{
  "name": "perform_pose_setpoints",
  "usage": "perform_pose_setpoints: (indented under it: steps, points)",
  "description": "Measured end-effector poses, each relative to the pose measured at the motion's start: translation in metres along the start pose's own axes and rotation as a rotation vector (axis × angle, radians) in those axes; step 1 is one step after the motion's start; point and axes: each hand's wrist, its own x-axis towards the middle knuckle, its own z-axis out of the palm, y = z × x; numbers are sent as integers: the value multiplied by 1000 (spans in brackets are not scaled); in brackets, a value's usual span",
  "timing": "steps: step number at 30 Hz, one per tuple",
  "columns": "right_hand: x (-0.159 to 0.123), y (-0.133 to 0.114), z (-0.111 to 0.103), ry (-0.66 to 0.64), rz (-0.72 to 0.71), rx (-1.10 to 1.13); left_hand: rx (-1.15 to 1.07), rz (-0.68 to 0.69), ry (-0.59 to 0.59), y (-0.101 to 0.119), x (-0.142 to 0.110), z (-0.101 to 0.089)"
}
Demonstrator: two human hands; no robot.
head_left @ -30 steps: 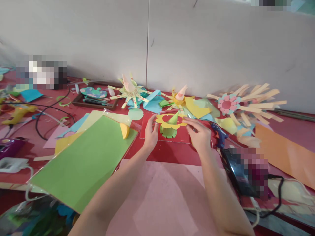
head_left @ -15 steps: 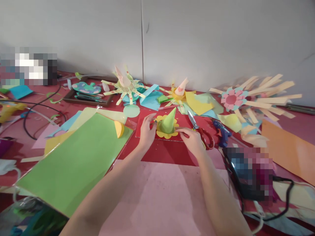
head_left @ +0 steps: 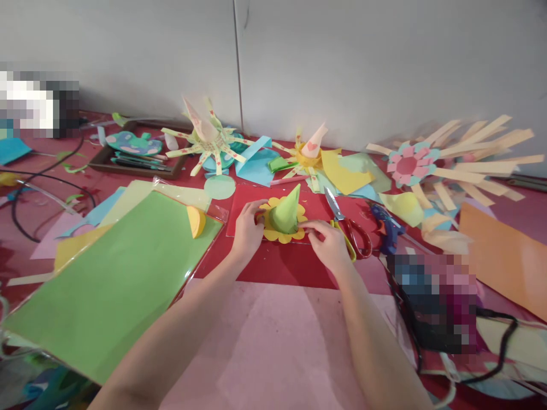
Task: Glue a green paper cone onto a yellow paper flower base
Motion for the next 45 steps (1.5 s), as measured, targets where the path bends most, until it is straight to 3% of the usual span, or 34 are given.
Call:
perform_pose_setpoints:
  steps: [7,9,11,13,17,19,22,28,34,45]
  points:
    - [0,0,1,-28,42,4,327,305,39,7,-9,-2]
    - [1,0,1,-8,44,-1,287,431,85,14,-17,-3]
    - [1,-1,0,18,46,-10,84,490,108,20,-24,-2]
    - [1,-4,-1,39,40,-8,-241,401,7,25,-29,-1]
    - [-1,-13,0,55,-38,57,-752,-13,-359,29,-26,1]
    - [-3,-18,2,43,-75,87,-878,-167,-417,30,-23,1]
    - [-7,-26,6,6,-107,114,-974,-286,-423,30,-20,2]
    - [-12,-37,12,73,-205,134,-1021,-303,-423,25,-21,5]
    - [-12,-40,14,134,-170,162,-1014,-291,-454,25,-21,5]
    - [-15,-41,18,192,-140,177,-953,-230,-410,23,-21,6]
